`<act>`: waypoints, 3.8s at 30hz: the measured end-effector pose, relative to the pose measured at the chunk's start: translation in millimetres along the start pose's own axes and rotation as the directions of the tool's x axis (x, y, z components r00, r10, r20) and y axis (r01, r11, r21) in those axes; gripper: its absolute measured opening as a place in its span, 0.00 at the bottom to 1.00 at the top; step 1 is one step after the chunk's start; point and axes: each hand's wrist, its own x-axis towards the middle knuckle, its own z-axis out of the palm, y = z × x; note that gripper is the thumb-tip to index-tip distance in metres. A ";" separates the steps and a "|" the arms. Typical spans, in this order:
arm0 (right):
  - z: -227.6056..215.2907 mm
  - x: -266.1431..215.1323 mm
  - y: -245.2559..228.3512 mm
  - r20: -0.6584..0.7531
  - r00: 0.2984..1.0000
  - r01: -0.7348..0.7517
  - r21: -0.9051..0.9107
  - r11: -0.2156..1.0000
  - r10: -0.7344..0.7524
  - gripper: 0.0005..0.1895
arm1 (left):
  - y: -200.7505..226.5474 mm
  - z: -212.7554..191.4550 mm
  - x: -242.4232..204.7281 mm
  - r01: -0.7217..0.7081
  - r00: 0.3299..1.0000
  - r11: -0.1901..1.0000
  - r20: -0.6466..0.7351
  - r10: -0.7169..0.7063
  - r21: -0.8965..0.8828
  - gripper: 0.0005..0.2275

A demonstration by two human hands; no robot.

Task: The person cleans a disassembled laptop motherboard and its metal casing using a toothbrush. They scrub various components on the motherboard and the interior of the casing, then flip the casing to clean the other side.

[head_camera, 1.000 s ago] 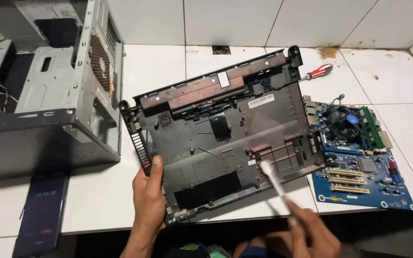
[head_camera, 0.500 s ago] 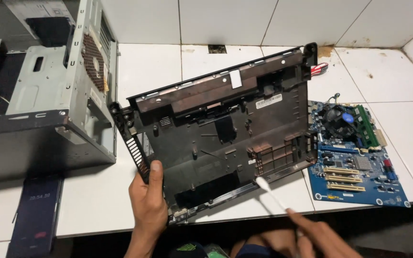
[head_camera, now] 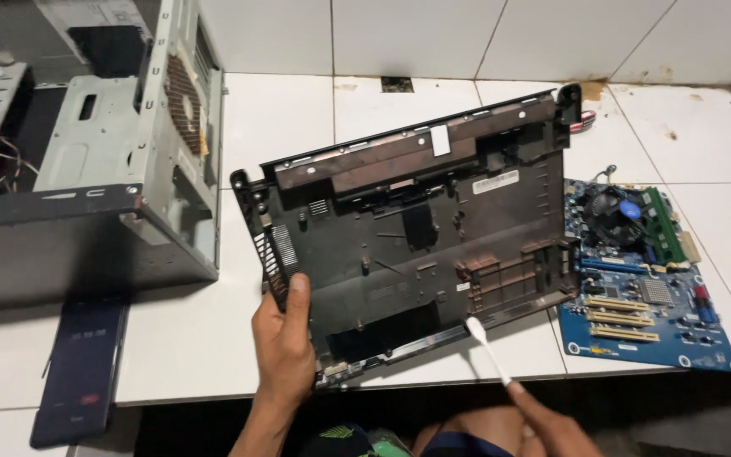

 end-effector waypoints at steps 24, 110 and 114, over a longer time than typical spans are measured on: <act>-46.8 -31.0 -56.0 -0.504 0.427 0.535 -0.529 0.659 -0.751 0.20 | 8.4 19.0 -5.0 -0.020 0.991 0.995 0.130 0.033 -0.100 0.18; 15.4 7.8 -35.6 -0.328 0.466 0.691 -0.447 0.569 -0.822 0.43 | 42.3 3.4 4.8 0.084 0.992 0.996 0.095 -0.080 -0.040 0.35; 19.5 -55.1 -100.9 -0.519 0.444 0.749 -0.234 0.621 -0.731 0.28 | 26.0 4.7 3.9 0.258 0.962 0.966 0.086 -0.258 0.008 0.39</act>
